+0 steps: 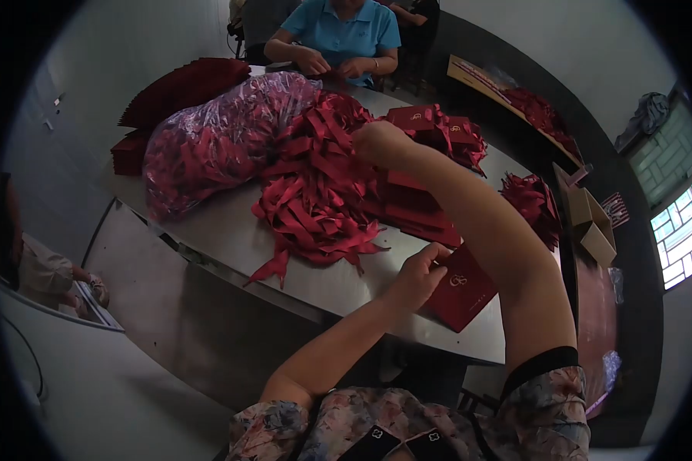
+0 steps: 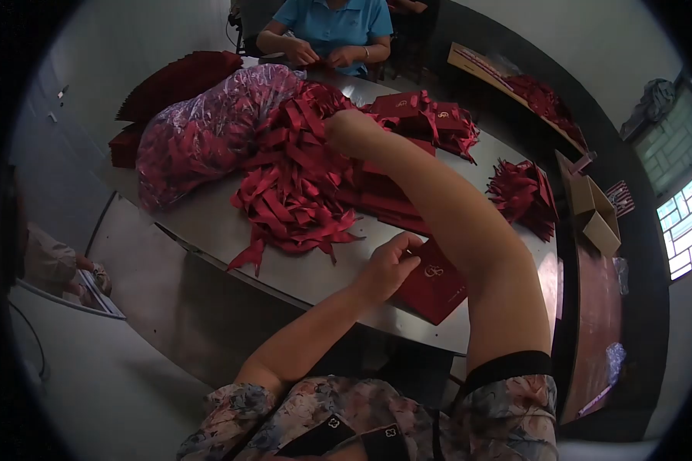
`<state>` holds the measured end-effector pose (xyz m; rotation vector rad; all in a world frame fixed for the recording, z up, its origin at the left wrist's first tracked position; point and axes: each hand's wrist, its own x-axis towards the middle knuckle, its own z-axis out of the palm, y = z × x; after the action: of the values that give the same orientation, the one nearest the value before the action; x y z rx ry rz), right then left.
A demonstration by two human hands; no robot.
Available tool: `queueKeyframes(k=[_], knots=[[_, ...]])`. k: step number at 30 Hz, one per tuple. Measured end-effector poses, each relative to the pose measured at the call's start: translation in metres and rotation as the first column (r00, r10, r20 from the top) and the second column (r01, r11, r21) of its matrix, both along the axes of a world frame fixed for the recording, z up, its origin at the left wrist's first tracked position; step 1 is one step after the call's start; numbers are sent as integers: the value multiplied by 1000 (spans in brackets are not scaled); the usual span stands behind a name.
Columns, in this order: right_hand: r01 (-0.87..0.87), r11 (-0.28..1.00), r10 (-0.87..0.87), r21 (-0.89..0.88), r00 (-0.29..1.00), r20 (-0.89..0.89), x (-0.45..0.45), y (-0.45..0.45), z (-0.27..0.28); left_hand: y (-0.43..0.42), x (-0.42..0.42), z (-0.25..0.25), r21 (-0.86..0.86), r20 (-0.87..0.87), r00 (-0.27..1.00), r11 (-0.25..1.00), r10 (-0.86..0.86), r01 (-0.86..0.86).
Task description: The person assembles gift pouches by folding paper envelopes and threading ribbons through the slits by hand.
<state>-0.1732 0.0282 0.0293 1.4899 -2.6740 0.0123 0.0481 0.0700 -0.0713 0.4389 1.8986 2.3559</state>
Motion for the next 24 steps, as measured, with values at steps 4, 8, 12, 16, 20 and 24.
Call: queueKeyframes(k=[4,8,12,16,20,24], knots=[[-31,999,34,-32,995,96,4,18,32,1,-2,-7,136,74,995,989,-72,61],[-126,977,152,-174,978,141,15,30,46,0,-1,-6,148,85,995,988,-53,40],[-10,953,70,-303,979,190,30,31,67,-2,5,6,226,83,995,974,-55,35],[193,841,-2,-506,935,355,44,39,103,-10,-3,6,85,-350,935,996,58,-30],[354,712,39,-606,843,537,74,73,140,-11,2,5,-250,-570,819,933,73,-258],[527,503,194,-685,703,684,91,122,122,-22,19,-18,-505,-495,862,844,-111,-181]])
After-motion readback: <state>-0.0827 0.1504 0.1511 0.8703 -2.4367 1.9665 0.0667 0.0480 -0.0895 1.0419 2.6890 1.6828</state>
